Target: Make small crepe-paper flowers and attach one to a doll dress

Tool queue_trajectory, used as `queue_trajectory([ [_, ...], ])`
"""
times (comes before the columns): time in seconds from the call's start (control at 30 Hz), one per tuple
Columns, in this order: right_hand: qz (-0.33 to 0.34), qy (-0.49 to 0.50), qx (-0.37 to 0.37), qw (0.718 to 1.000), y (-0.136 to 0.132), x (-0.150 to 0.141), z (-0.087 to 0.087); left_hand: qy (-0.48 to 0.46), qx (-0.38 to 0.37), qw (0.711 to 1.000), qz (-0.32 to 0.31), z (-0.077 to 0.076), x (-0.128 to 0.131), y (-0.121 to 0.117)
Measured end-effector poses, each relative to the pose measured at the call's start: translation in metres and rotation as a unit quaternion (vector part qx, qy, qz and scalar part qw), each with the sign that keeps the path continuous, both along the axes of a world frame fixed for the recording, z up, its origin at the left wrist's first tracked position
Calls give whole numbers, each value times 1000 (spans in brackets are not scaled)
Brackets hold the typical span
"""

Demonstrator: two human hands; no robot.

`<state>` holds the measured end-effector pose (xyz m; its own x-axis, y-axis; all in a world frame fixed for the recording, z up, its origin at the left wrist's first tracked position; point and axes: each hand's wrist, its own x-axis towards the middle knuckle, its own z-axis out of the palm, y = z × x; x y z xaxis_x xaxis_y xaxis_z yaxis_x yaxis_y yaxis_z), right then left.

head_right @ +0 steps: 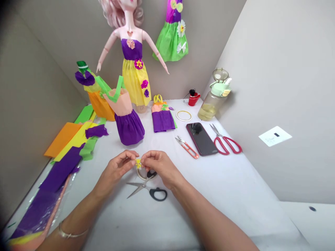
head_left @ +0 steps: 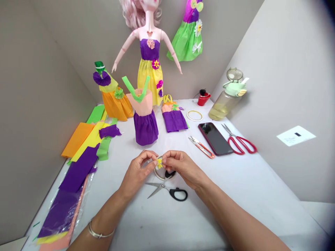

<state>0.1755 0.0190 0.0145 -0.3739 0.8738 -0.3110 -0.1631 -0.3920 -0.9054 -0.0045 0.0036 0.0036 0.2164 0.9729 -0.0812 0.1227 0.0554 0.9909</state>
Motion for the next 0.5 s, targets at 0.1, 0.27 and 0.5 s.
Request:
queue_trajectory([
  [0.1, 6, 25, -23, 999, 0, 1, -3, -13, -8, 1000, 6, -1, -1, 0],
  [0.27, 15, 104, -77, 992, 1, 1, -11, -84, -49, 995, 15, -3, -1, 1],
  [0.5, -7, -9, 7, 1000, 1, 2, -4, -145, -88, 984, 50, -7, -1, 3],
])
